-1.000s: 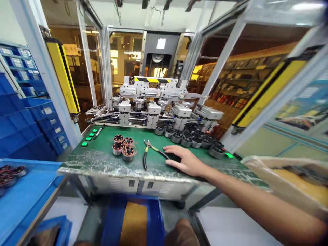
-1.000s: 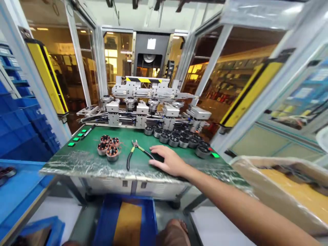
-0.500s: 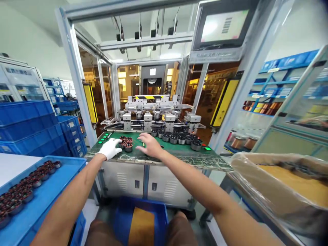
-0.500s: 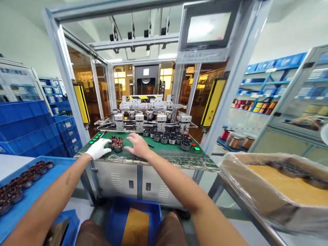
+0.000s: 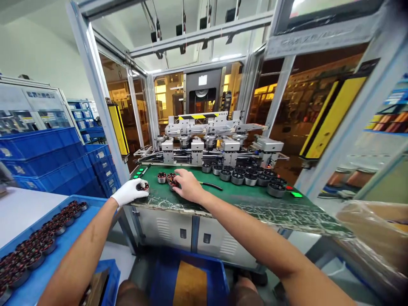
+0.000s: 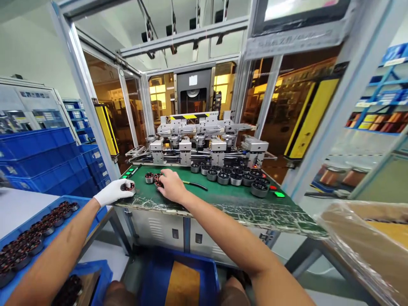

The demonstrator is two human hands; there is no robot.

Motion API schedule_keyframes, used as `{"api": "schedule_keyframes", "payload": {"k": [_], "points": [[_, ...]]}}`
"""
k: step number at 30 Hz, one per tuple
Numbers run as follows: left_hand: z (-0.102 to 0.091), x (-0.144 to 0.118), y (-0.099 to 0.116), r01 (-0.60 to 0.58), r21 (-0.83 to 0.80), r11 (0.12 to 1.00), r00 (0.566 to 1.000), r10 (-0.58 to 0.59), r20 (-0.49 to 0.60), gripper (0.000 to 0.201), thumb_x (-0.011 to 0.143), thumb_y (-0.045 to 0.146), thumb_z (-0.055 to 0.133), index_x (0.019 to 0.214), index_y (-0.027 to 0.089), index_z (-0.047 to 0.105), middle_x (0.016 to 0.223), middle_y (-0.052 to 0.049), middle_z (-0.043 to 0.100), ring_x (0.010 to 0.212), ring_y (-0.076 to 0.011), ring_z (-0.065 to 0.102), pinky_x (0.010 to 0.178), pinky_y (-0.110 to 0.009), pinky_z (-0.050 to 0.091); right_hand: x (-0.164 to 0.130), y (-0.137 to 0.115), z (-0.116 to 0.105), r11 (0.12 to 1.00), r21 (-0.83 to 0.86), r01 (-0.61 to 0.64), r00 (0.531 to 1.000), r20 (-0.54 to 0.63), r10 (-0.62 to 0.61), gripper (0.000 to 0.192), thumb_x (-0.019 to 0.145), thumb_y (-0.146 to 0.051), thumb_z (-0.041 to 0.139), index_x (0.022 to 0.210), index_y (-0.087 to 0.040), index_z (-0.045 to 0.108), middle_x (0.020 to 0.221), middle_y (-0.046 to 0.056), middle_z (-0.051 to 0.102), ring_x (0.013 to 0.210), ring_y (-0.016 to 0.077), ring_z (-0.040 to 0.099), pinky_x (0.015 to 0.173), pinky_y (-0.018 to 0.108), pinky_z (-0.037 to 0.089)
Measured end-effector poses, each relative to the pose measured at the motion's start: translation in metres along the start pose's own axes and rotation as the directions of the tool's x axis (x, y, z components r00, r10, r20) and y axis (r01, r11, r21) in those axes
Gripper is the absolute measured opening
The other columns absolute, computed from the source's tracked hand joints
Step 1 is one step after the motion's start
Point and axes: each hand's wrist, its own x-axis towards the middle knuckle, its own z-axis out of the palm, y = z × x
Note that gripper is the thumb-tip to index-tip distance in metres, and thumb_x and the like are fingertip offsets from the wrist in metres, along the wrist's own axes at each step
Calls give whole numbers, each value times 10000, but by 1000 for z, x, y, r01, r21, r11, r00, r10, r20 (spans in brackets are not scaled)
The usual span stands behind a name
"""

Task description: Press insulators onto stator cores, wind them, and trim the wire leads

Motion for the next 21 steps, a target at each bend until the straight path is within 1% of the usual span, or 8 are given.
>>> {"api": "schedule_keyframes", "payload": {"k": [2,4,6,8,11,14,18,21], "points": [[9,0,-6,-3,-75,997,999,1,-33,337,695,504,679,794,210,546,1190,-72,699,959,-203,672,881,-316,522,2,-14,1,1000,-17,6,1000,13,-5,250,897,-185,629,1135,-108,635,1427,202,454,1344,311,415,1087,499,393],[17,0,-8,-8,-122,992,998,0,-68,342,710,508,677,803,207,543,1142,-77,708,928,-206,670,869,-333,527,8,-31,6,999,-23,31,996,78,-29,288,933,-211,593,1209,-130,608,1393,168,502,1286,246,486,1070,398,429],[21,-1,-8,-21,-150,988,996,7,-92,353,713,518,693,794,206,549,1107,-71,712,927,-214,662,869,-346,523,17,-47,13,999,-37,28,985,172,-21,255,939,-261,604,1160,-137,636,1231,138,617,1109,213,603,945,322,498],[21,-2,-7,-34,-168,985,995,17,-100,351,713,514,709,779,206,555,1109,-64,711,940,-217,657,878,-349,516,26,-56,18,998,-70,6,965,261,13,166,937,-246,592,1019,-135,684,1047,115,681,954,209,654,826,294,514],[20,-3,-6,-47,-184,982,995,30,-92,323,722,490,718,768,205,571,1106,-52,711,961,-216,653,898,-343,505,34,-59,16,994,-107,18,930,366,23,167,931,-201,554,902,-157,712,924,92,702,887,210,667,754,271,488],[21,-3,-6,-43,-197,979,995,24,-94,318,723,485,725,775,204,586,1116,-50,709,990,-220,650,923,-341,496,35,-57,7,991,-117,69,901,434,-11,186,916,-183,543,977,-194,717,948,73,704,907,211,665,708,255,455],[24,-2,-6,-33,-205,978,994,12,-105,321,724,488,729,781,205,588,1120,-51,711,984,-215,653,914,-330,497,37,-57,0,982,-144,119,879,475,-37,198,895,-153,527,945,-159,719,1023,99,679,897,225,653,632,263,399],[24,-2,-4,-32,-191,981,994,11,-106,304,727,470,728,764,205,584,1106,-43,713,976,-210,652,914,-325,491,38,-58,-1,977,-154,147,876,480,-56,206,867,-116,526,940,-140,717,989,104,670,855,201,641,599,257,348]]}}
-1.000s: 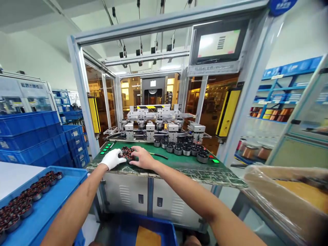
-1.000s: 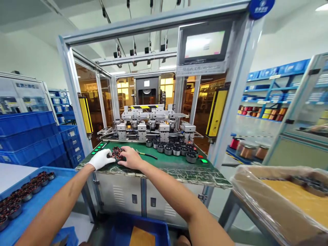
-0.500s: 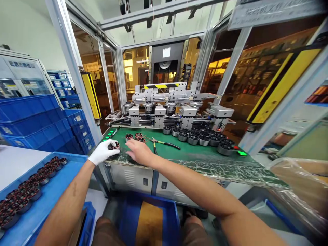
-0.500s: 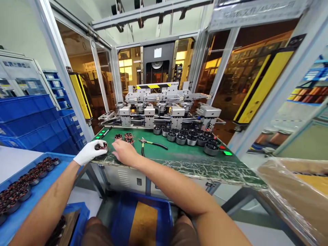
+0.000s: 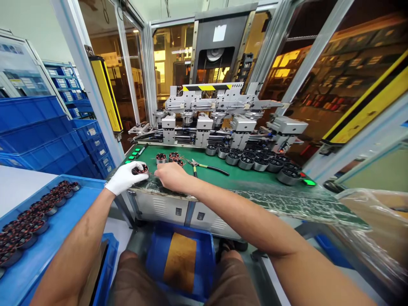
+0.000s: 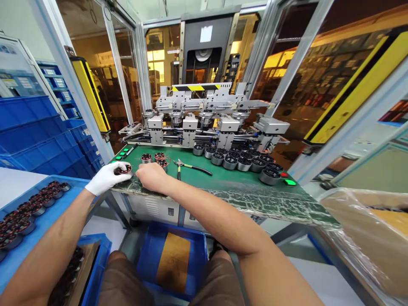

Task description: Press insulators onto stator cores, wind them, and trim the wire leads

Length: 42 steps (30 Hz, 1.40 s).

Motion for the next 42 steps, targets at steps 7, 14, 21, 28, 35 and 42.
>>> {"api": "schedule_keyframes", "payload": {"k": [7,14,21,28,35,42], "points": [[1,2,0,38,51,998,999,-39,13,351,718,522,725,780,204,591,1018,-34,719,920,-211,651,868,-331,501,-21,9,8,997,43,68,997,-38,-67,201,832,-79,529,863,-133,720,887,81,653,715,141,566,590,256,295],[-18,2,16,-15,198,980,996,-3,90,353,708,533,713,793,215,584,1177,-49,705,1004,-220,676,906,-315,520,-37,36,6,992,125,23,961,-278,12,193,924,-306,622,1034,-179,717,901,54,671,821,156,603,694,254,399],[-17,65,69,-103,443,890,981,17,193,648,629,570,756,1182,248,650,1289,-75,669,1193,-312,611,1036,-387,451,-18,66,20,984,172,-53,911,-396,118,372,824,-370,756,1119,-157,681,1241,111,622,1137,239,576,961,363,446],[24,90,69,-133,583,802,951,-62,302,532,643,379,753,1158,256,698,1141,-69,738,1058,-302,674,912,-356,503,-25,74,32,981,169,-97,927,-343,150,229,821,-204,732,1032,-132,680,1217,132,636,1123,264,587,928,395,448],[11,49,72,-139,561,816,940,-68,333,557,658,489,723,1153,236,692,1071,-47,742,988,-269,679,871,-309,501,-29,45,29,972,230,-51,936,-329,127,301,899,-377,679,1087,-142,676,1125,130,655,1069,233,592,924,344,442],[15,41,67,-99,520,849,951,-74,301,574,713,524,679,1204,226,658,1125,-37,727,994,-241,674,919,-300,490,-30,34,33,962,261,-76,969,-208,133,205,877,-122,558,972,-151,737,989,74,716,905,210,647,784,284,438]]}}
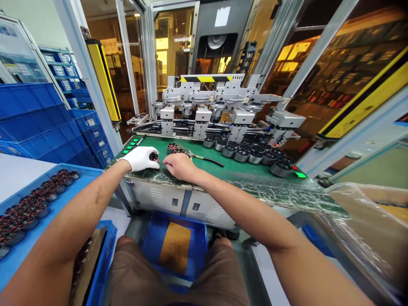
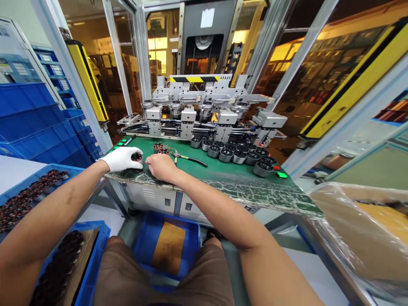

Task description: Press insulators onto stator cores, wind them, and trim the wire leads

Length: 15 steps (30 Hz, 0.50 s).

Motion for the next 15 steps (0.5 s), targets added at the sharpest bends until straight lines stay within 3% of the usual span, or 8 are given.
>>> {"api": "schedule_keyframes", "payload": {"k": [4,7,9,12,15], "points": [[3,2,-2,-8,-25,1000,1000,8,-8,589,713,551,679,1204,225,661,1158,-48,719,1036,-261,667,940,-319,487,-15,13,-18,998,7,58,997,51,-58,264,805,-56,577,974,-157,754,1013,56,722,963,208,649,836,282,447],[2,-1,-4,-10,-35,999,1000,10,-14,593,719,551,670,1207,215,660,1170,-63,719,1052,-272,669,953,-334,489,-24,21,-32,997,13,74,996,40,-74,202,819,-76,620,930,-177,756,938,30,720,912,172,649,814,259,451],[-3,-1,-4,-16,-38,999,1000,16,-6,626,709,562,676,1220,202,653,1205,-74,711,1082,-278,665,964,-334,490,-25,28,-39,999,13,50,999,-18,-49,123,859,-191,678,961,-182,745,919,27,707,882,160,641,792,256,460],[-15,7,2,-29,-44,999,1000,29,3,747,748,639,617,1351,201,561,1327,-77,656,1174,-260,636,994,-305,481,-20,42,-42,1000,9,-15,988,-157,17,312,874,-373,712,1102,-160,700,1065,75,670,1005,189,614,871,297,479],[-22,29,19,-24,-11,1000,1000,24,1,723,832,598,556,1444,224,462,1409,-87,595,1248,-261,593,1041,-334,453,-15,52,-33,1000,9,-24,980,-198,26,404,790,-345,798,1122,-146,686,1201,114,613,1115,230,576,958,349,482]]}}
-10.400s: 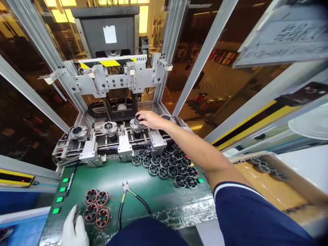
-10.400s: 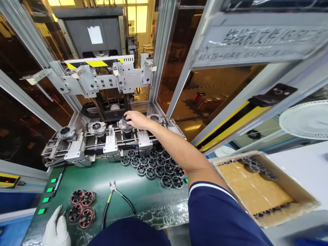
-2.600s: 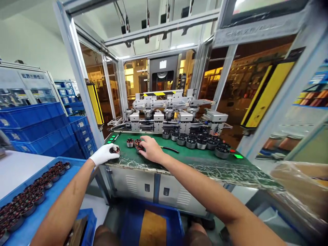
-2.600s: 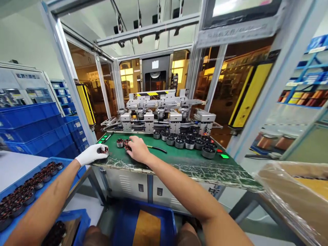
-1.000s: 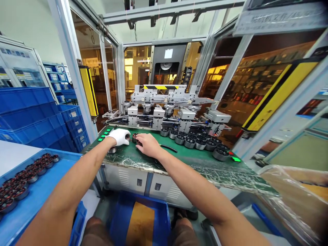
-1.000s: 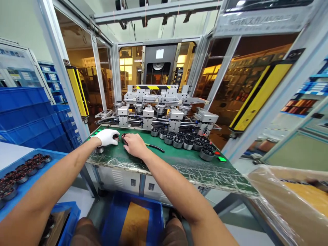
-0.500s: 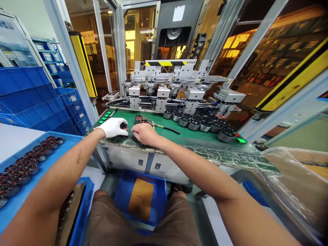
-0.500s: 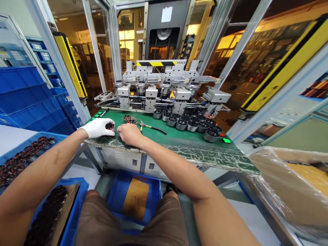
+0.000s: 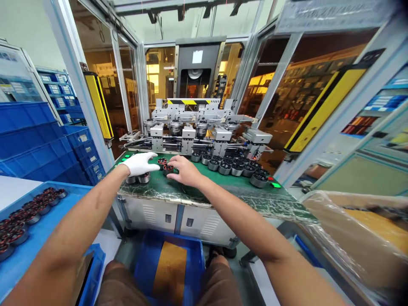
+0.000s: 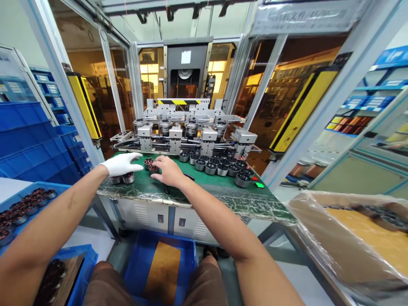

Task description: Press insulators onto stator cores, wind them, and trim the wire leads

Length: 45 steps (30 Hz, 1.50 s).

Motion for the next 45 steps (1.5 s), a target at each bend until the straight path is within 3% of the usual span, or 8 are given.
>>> {"api": "schedule_keyframes", "payload": {"k": [7,14,20,24,30,34,41,45], "points": [[17,46,25,-36,100,994,992,24,121,427,867,472,643,1156,158,654,1152,-107,698,1035,-224,659,948,-456,506,-16,4,10,999,-4,41,999,11,-41,160,823,-297,753,895,-169,691,1277,74,564,1106,212,579,983,362,483],[13,13,8,-69,62,996,991,61,117,346,759,549,634,852,236,750,761,-21,740,753,-198,681,675,-268,466,-8,17,6,992,-70,-105,994,-15,105,133,812,-245,744,863,-135,688,1136,118,602,1008,235,570,909,391,475],[18,-10,9,-95,31,995,994,94,49,436,797,585,568,951,219,748,951,-46,756,873,-217,671,756,-274,460,-5,-4,6,993,-92,-73,997,20,75,238,893,-231,657,1102,-118,676,1254,145,589,1160,241,533,990,363,421],[22,-12,10,-90,17,996,996,89,18,434,806,581,564,966,220,743,924,-40,755,870,-215,669,750,-270,459,-8,-18,11,996,-87,-34,984,170,49,120,891,-212,649,962,-155,727,939,65,703,897,176,635,823,269,457],[21,-13,11,-84,6,996,996,84,7,425,804,580,569,943,218,742,909,-43,747,853,-219,663,743,-278,452,-12,-18,-3,994,-107,-3,962,271,32,289,863,-130,566,1083,-193,743,1030,74,719,963,216,650,811,287,447],[22,-11,9,-98,-4,995,995,98,17,452,798,618,563,943,225,733,902,-41,739,849,-221,659,745,-284,451,-20,-13,-17,999,-51,3,949,316,13,316,782,-56,555,970,-180,777,964,68,728,917,207,652,792,277,446],[11,-10,10,-120,-9,993,991,120,59,432,771,632,589,882,241,734,890,-23,748,822,-212,674,740,-281,483,-16,19,-58,973,175,-151,963,247,105,160,740,-145,712,885,-178,772,756,6,708,662,112,616,648,201,445],[-4,0,25,-125,0,992,992,125,22,499,796,694,526,930,256,726,1154,-14,729,937,-210,690,845,-280,512,-2,57,-74,888,286,-361,930,37,366,291,979,-251,461,1017,-75,690,764,50,680,535,63,546,504,162,406]]}}
